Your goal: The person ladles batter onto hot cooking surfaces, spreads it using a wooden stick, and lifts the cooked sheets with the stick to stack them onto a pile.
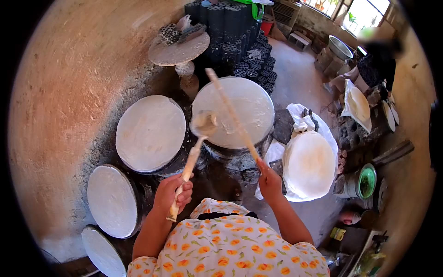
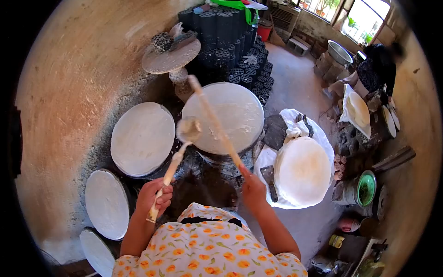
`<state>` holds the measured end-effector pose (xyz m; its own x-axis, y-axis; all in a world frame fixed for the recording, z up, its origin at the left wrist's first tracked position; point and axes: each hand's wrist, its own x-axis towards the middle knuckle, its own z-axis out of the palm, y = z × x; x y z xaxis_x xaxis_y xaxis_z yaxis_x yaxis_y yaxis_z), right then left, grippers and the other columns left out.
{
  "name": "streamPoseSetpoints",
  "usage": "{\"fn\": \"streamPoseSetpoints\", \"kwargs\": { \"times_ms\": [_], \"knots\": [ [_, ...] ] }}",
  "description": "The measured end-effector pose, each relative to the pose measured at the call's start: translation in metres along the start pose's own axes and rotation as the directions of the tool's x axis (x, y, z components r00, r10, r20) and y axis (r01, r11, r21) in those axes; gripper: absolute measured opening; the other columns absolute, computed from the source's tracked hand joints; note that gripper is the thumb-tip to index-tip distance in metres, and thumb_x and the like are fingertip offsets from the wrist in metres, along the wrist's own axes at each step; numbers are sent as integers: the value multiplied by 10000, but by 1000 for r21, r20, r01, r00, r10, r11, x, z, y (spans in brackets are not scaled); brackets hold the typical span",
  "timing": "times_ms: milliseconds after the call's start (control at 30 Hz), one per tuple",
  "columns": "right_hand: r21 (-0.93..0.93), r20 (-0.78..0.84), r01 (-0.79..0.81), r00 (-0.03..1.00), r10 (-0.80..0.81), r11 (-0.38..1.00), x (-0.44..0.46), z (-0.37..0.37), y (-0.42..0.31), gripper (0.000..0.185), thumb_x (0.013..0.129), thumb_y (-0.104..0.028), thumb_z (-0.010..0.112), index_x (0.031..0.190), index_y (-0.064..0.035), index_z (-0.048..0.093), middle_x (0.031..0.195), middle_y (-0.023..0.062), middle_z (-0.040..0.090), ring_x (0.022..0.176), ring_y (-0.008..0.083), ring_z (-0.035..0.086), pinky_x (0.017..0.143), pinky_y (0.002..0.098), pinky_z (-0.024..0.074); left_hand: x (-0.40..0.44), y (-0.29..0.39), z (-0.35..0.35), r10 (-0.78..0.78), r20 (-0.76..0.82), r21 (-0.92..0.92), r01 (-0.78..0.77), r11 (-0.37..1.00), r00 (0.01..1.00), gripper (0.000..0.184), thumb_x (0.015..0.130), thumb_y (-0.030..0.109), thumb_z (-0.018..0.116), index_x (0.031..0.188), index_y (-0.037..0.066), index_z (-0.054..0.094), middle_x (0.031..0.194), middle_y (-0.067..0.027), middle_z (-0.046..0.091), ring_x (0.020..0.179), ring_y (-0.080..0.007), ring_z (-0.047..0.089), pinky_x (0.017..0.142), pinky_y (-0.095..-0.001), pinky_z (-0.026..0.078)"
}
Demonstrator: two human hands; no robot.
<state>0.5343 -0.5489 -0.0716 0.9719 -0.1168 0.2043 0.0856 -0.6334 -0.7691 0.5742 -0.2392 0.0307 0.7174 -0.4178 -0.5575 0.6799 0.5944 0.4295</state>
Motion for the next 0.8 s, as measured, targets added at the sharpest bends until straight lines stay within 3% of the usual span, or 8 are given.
{"fn": "streamPoseSetpoints", "kwargs": {
  "times_ms": [100,267,367,467,567,667,767,800],
  "knots": [
    [75,-105,-69,991,77,995,1,22,31,589,775,97,437,1327,-105,468,1153,181,610,1051,321,603,875,329,475,4,5,-17,-136,246,-163,180,970,960,380,872,103,451,1208,-69,403,731,-56,462,413,-75,392,337,-194,350],
    [-118,229,-441,860,457,890,-49,46,43,620,791,34,469,1353,-226,445,1093,228,601,914,379,623,764,408,506,-16,10,0,71,141,129,-89,988,988,348,881,96,433,1191,-60,432,728,-56,457,417,-67,399,331,-204,341],
    [-252,372,-235,872,319,939,-51,39,38,595,816,-9,498,1324,-316,464,1001,221,629,902,369,618,761,420,495,-11,14,-5,69,64,122,-76,990,996,372,875,115,462,1192,-74,421,704,-66,453,400,-75,396,326,-206,345],
    [-94,-4,-116,993,117,989,-23,31,74,595,797,27,478,1323,-254,475,1057,218,616,890,392,611,761,430,495,-12,20,-1,134,26,111,-136,984,991,369,867,96,444,1187,-85,420,686,-59,445,379,-73,377,301,-207,328],
    [-52,-82,-296,953,291,954,7,18,80,659,773,53,483,1369,-221,416,1130,224,596,1035,371,584,857,396,477,-15,27,2,213,-20,70,-211,975,977,358,864,75,419,1180,-93,424,660,-46,428,358,-67,357,274,-204,300],
    [-343,276,-214,908,316,915,-4,26,70,626,785,17,511,1346,-254,442,957,246,621,859,413,612,735,465,491,-22,33,0,336,-48,84,-331,940,941,350,869,55,402,1181,-102,417,666,-44,426,364,-64,358,281,-192,300],
    [-58,306,-14,951,31,998,4,9,51,599,792,10,500,1328,-255,465,954,242,620,861,406,615,744,467,490,-38,34,0,427,-85,-25,-430,902,900,343,883,93,402,1169,-94,432,681,-57,438,364,-61,357,292,-190,306],
    [-261,377,-201,879,291,944,14,6,72,597,784,30,476,1320,-234,479,1049,226,614,925,371,615,799,430,484,-46,35,-3,455,-115,-6,-458,889,883,343,892,101,394,1167,-101,426,687,-58,435,372,-61,364,291,-191,307]
  ]
}}
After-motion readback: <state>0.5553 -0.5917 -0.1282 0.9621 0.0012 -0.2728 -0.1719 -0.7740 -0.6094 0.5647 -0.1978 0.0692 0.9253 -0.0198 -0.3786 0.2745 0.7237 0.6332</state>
